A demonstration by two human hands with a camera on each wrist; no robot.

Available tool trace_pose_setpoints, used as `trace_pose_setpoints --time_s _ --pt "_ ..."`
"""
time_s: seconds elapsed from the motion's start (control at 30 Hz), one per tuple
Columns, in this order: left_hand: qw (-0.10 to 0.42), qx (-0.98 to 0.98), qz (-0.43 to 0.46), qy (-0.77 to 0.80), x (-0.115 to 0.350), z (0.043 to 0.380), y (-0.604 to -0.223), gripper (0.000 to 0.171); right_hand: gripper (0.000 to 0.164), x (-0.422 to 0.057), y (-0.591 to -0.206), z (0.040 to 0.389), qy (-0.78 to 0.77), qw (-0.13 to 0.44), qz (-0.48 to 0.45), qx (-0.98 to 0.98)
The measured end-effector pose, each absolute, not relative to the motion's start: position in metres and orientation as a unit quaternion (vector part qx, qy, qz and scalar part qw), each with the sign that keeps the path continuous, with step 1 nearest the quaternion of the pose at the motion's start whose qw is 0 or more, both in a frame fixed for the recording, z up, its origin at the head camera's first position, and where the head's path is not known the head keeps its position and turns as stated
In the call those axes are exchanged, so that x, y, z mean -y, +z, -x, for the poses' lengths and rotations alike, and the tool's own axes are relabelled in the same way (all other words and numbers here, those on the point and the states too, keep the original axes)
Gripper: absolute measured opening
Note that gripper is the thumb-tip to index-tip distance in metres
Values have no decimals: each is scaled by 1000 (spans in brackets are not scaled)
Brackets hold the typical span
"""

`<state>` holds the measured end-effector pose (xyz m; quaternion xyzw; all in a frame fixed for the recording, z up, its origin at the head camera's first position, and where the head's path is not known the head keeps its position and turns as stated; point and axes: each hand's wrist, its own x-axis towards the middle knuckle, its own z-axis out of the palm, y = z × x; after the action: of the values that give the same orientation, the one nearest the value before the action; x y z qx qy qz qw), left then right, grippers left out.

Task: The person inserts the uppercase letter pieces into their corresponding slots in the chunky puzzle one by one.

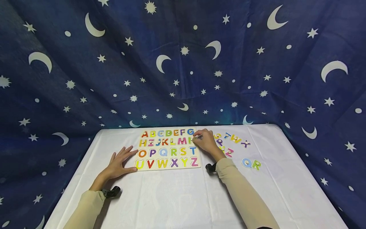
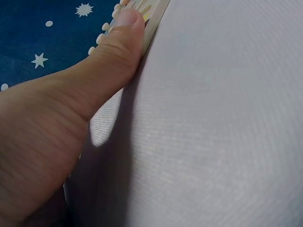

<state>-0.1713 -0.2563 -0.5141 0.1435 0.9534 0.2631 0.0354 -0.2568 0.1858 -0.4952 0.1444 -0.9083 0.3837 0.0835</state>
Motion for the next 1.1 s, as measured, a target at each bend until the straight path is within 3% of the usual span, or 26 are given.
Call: trace_pose_setpoints --time_s 0.77,1.1 --pt "36 -952 -148 266 255 174 -513 90 20 -279 -456 221 361 89 -97 923" --pt "36 -952 -147 266 257 173 -515 91 26 -305 -456 211 345 88 -82 931"
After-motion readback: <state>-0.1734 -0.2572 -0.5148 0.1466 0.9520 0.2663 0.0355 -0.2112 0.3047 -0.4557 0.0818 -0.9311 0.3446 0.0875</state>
